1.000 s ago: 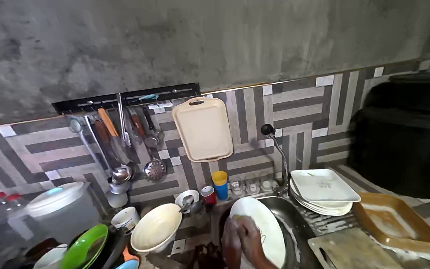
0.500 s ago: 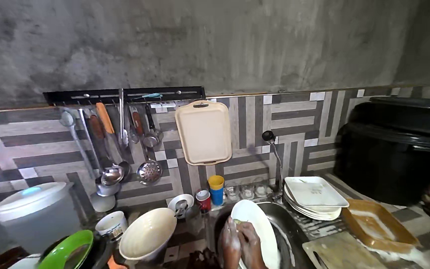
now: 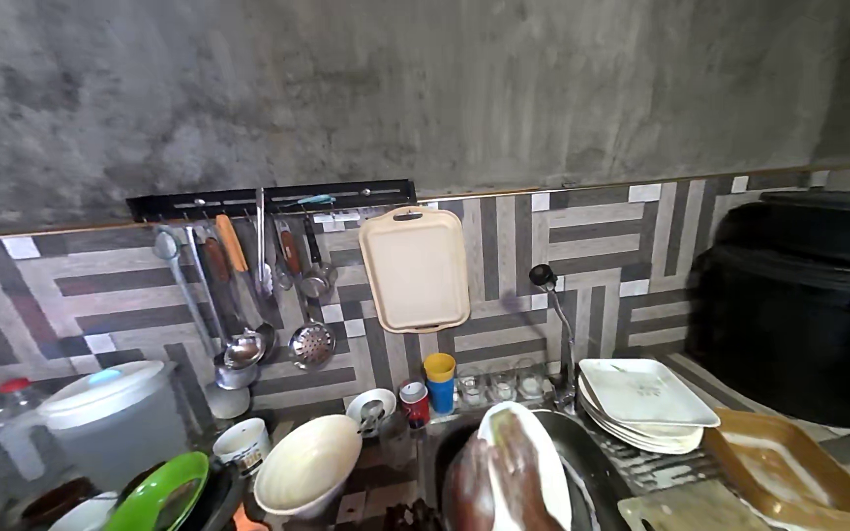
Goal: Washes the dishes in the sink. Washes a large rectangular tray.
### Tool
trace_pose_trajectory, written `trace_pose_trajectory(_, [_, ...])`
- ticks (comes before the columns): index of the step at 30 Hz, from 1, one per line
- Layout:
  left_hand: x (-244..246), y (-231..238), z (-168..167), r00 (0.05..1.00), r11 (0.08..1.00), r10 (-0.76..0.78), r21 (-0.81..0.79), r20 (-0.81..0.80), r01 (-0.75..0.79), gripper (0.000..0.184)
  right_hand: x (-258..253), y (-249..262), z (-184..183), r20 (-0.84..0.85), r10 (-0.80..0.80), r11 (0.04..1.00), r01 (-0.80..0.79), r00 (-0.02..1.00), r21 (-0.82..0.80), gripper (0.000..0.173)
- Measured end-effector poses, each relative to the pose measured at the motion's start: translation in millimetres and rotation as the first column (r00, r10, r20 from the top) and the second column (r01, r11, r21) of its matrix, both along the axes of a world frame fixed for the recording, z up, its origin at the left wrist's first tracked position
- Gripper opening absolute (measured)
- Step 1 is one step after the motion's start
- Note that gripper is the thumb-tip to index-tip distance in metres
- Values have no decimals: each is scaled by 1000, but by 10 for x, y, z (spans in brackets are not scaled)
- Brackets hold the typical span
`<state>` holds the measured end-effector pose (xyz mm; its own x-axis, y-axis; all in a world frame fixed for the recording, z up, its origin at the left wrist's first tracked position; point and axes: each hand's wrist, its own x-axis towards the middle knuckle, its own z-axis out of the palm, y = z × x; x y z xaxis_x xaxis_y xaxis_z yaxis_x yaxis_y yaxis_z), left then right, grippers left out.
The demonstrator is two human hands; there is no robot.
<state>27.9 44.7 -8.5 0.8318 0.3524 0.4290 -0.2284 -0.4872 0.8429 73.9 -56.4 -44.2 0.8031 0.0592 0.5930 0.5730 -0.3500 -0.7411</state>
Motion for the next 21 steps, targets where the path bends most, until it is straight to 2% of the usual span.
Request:
trace_pose_trajectory(2, [-255, -173, 374, 997, 999, -39, -33, -73, 37, 42, 428, -175, 103, -26, -179, 984, 179, 984, 18, 55])
trace_pose_trajectory(3, [-326, -210, 447, 994, 998, -58, -37, -90, 55, 42, 570, -258, 182, -58, -256, 966, 257, 965, 21, 52])
trace_pose_trajectory(4, [-352, -218, 472, 992, 996, -82, -36, -97, 79, 44, 675, -324, 277, -96, -318, 946, 322, 943, 36, 49])
trace_pose_trajectory(6, [-334, -193, 435, 983, 987, -157, -45, -96, 153, 49, 744, -380, 525, -170, -410, 911, 410, 896, -35, 44])
trace_pose_trajectory(8, [-247, -146, 378, 967, 976, -215, -51, -136, 210, 54, 661, -356, 733, -119, -358, 933, 348, 926, -91, 38])
trace_pose_trajectory(11, [-12, -69, 390, 953, 976, -214, 3, -213, 219, 48, 392, -113, 900, 183, -190, 944, 230, 965, -235, 27])
trace_pose_trajectory(12, [37, -75, 392, 959, 978, -198, 20, -204, 206, 46, 355, -44, 912, 262, -178, 944, 240, 948, -225, 28])
trace_pose_trajectory(13, [46, -103, 390, 967, 982, -177, 32, -185, 186, 45, 364, -27, 924, 249, -187, 949, 240, 950, -203, 29])
trace_pose_trajectory(15, [-70, -206, 392, 985, 990, -127, 47, -112, 133, 44, 489, -106, 904, 12, -241, 959, 240, 970, -148, 33])
trace_pose_trajectory(17, [-177, -308, 369, 994, 995, -99, 27, -42, 100, 42, 715, -234, 884, -265, -328, 944, 312, 907, -105, 40])
trace_pose_trajectory(18, [-213, -329, 331, 993, 994, -104, 9, -48, 104, 43, 803, -264, 854, -349, -365, 930, 350, 863, -110, 42])
trace_pose_trajectory(20, [-235, -304, 269, 981, 990, -143, -37, -134, 139, 45, 803, -253, 788, -394, -365, 931, 318, 844, -181, 41])
trace_pose_trajectory(21, [-179, -253, 250, 973, 987, -159, -50, -168, 153, 45, 728, -208, 816, -364, -318, 943, 253, 876, -215, 41])
